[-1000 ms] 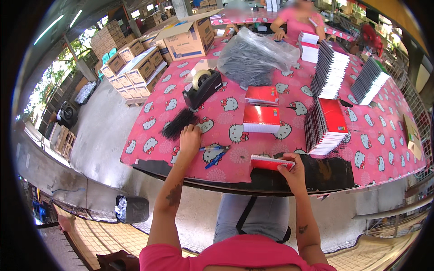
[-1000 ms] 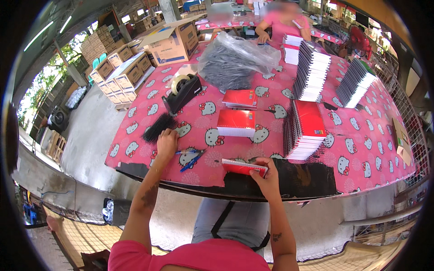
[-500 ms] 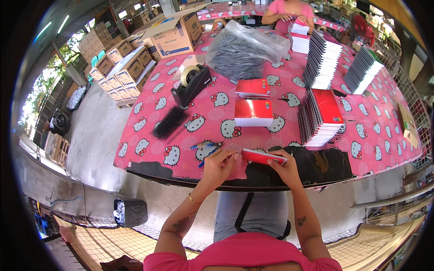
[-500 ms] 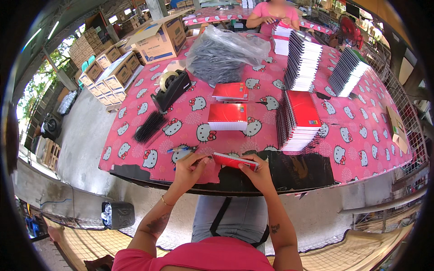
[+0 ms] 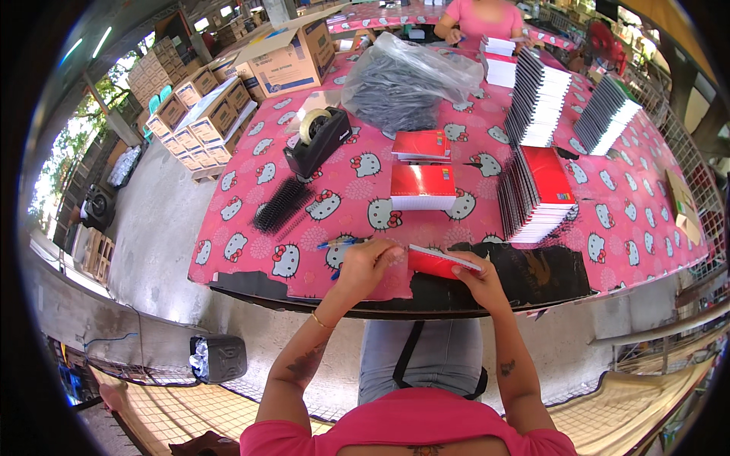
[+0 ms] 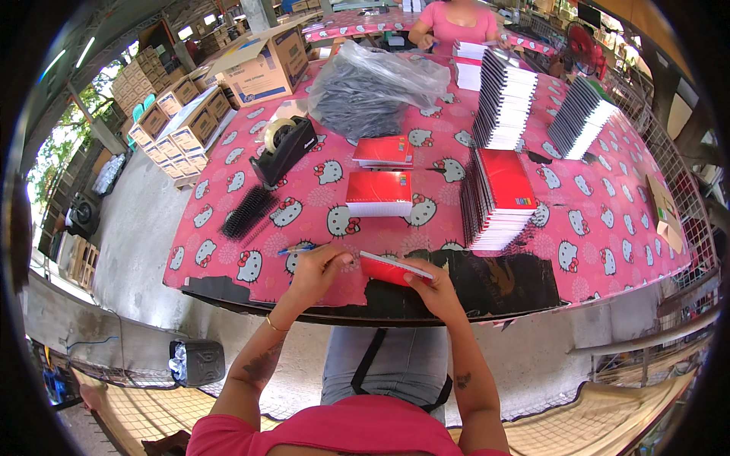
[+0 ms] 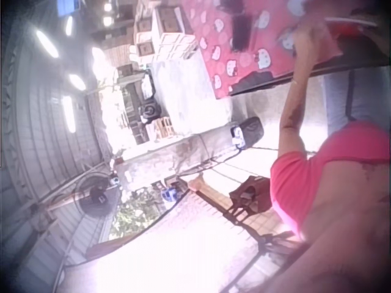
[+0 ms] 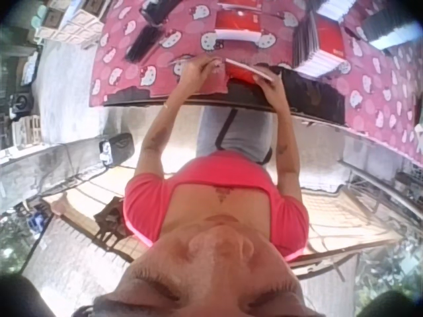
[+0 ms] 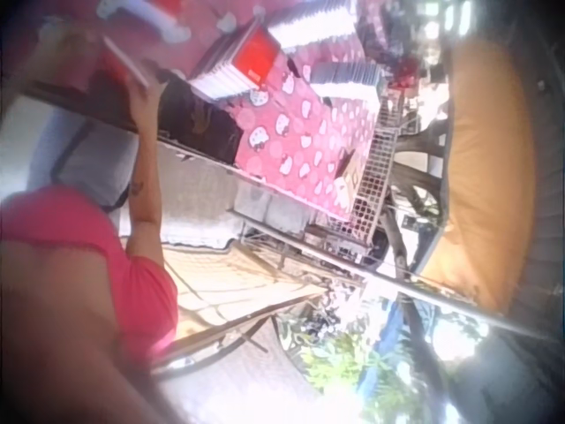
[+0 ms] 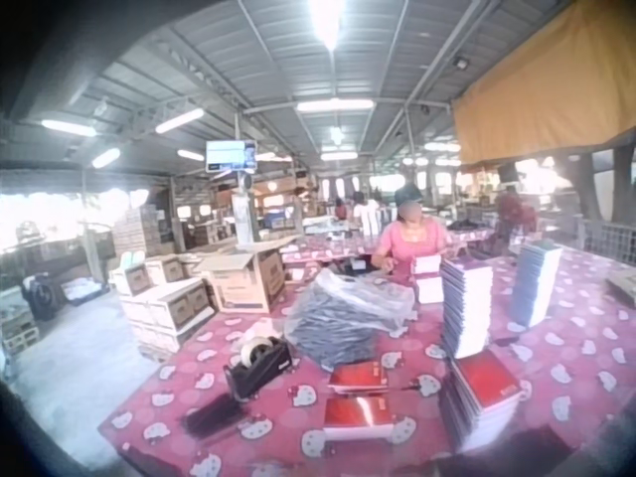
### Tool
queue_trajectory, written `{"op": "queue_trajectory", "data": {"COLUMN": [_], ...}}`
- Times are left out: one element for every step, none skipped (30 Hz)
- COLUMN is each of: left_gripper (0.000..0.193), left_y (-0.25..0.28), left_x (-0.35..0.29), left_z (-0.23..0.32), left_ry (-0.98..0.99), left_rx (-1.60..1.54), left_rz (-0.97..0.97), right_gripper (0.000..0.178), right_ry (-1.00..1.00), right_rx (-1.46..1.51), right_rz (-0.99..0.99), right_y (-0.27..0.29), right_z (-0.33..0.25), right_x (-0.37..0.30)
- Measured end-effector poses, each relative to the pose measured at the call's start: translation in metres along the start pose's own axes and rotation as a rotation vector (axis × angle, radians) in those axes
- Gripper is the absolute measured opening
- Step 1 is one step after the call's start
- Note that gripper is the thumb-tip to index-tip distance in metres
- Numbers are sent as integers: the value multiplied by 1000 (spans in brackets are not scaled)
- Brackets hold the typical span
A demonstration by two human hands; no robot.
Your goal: The person repeatedly picks up red spiral-bound notebooks, opens them, and uses a blue pen to mark or write on the cover. They then close the notebook and place it on a growing stack on the table. The task continues with the same repetitive sequence throughout the clip.
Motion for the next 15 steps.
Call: {"op": "queue_trajectory", "data": {"left_gripper": [13,14,15,16,16,16,16,18,20,22,24,25,27,27,28], "left_y": [-1,-1,-1,0,0,0,1,1,1,0,0,1,1,-4,-9], "left_x": [1,2,3,3,4,6,8,9,10,11,13,17,20,19,14], "left_z": [3,3,5,6,7,7,8,9,11,12,18,25,31,24,12], "left_ry": [-57,-55,-52,-48,-35,-26,-16,-4,8,20,-49,-122,-196,-190,-188], "left_rx": [-29,5,36,69,89,110,130,128,126,123,111,102,93,106,118], "left_rz": [-23,-44,-66,-88,-94,-101,-107,-122,-137,-153,-159,-163,-167,-212,-255], "right_gripper": [26,25,25,25,24,24,23,24,24,25,24,24,24,23,23], "right_ry": [-13,-23,-35,-47,-50,-50,-51,-47,-43,-40,-54,-64,-73,-52,-29], "right_rx": [2,4,5,6,14,22,30,30,30,31,18,7,-5,-22,-42], "right_rz": [9,-1,-11,-21,-24,-24,-24,-22,-18,-14,-7,-1,7,-1,-6], "right_y": [1,1,1,1,0,0,0,0,0,0,1,2,4,3,2], "right_z": [-1,-3,-6,-7,-7,-7,-7,-6,-4,-3,0,3,4,4,2], "right_x": [-1,-2,-3,-4,-5,-5,-5,-6,-6,-7,-8,-7,-8,-9,-10]}}
Point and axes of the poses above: each hand's wrist, its own x-axis towards the middle knuckle, its own y-axis out of the back of the hand, z = x × y, the point moved 6 cm from there along x, towards the middle knuckle
